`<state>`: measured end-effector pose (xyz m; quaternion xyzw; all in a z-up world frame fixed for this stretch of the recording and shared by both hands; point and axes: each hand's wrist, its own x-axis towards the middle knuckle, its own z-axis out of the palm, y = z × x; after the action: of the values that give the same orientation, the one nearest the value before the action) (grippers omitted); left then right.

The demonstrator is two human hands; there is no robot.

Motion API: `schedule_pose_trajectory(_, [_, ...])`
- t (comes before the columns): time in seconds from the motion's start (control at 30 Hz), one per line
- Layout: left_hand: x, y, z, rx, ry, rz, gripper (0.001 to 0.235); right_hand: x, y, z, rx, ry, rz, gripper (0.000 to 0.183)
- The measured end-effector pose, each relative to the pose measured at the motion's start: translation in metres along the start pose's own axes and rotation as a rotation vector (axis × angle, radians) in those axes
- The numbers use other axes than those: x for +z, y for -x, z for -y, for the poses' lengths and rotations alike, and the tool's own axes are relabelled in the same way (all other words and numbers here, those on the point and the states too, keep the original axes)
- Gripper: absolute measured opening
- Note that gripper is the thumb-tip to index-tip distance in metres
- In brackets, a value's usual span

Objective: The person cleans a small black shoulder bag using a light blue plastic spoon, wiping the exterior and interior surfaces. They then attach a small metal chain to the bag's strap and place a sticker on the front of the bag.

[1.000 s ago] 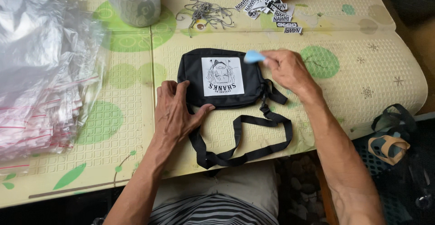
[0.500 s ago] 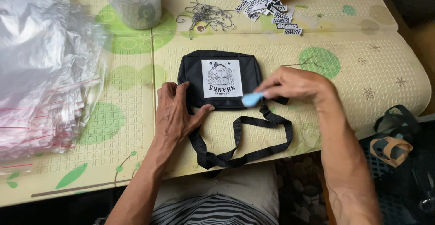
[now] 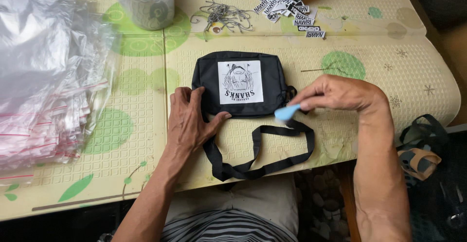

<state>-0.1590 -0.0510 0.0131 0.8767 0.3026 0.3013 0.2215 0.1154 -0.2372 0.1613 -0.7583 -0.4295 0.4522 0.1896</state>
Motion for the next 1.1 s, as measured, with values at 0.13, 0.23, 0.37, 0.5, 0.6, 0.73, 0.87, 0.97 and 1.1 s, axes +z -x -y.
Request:
schedule_pose_trajectory(0.13, [-0.001, 0.002, 0.001, 0.011, -0.005, 0.01, 0.084, 0.008, -0.037, -0.005, -0.21, 0.023, -0.308, 0.026])
schedule_pose_trajectory(0.23, [-0.002, 0.002, 0.001, 0.018, 0.009, -0.005, 0.085, 0.018, -0.062, -0.015, -0.328, 0.072, -0.507, 0.026])
schedule_pose_trajectory(0.37, [-0.001, 0.001, 0.004, 0.013, 0.018, -0.014, 0.085, 0.026, -0.047, 0.013, -0.134, 0.053, 0.048, 0.027])
schedule_pose_trajectory(0.5, [0.002, 0.001, 0.005, 0.024, 0.016, -0.014, 0.087, 0.028, -0.057, 0.012, -0.296, 0.034, -0.311, 0.027])
schedule_pose_trajectory(0.6, [0.001, 0.0, 0.005, 0.012, 0.013, -0.003, 0.087, 0.028, -0.1, -0.02, -0.279, 0.172, -0.441, 0.024])
schedule_pose_trajectory(0.73, [-0.001, 0.001, 0.003, 0.012, 0.043, -0.019, 0.084, 0.036, -0.066, 0.019, -0.178, 0.124, 0.19, 0.029])
schedule_pose_trajectory(0.87, [0.0, 0.001, 0.003, 0.025, 0.027, -0.01, 0.086, 0.033, -0.085, 0.015, -0.297, 0.118, -0.206, 0.027])
schedule_pose_trajectory(0.97, [0.001, 0.001, 0.003, 0.014, 0.035, -0.006, 0.086, 0.041, -0.076, 0.028, -0.288, 0.168, -0.248, 0.024])
schedule_pose_trajectory(1.1, [0.0, 0.001, 0.004, 0.001, 0.055, 0.008, 0.087, 0.044, -0.07, 0.034, -0.214, 0.078, 0.163, 0.024])
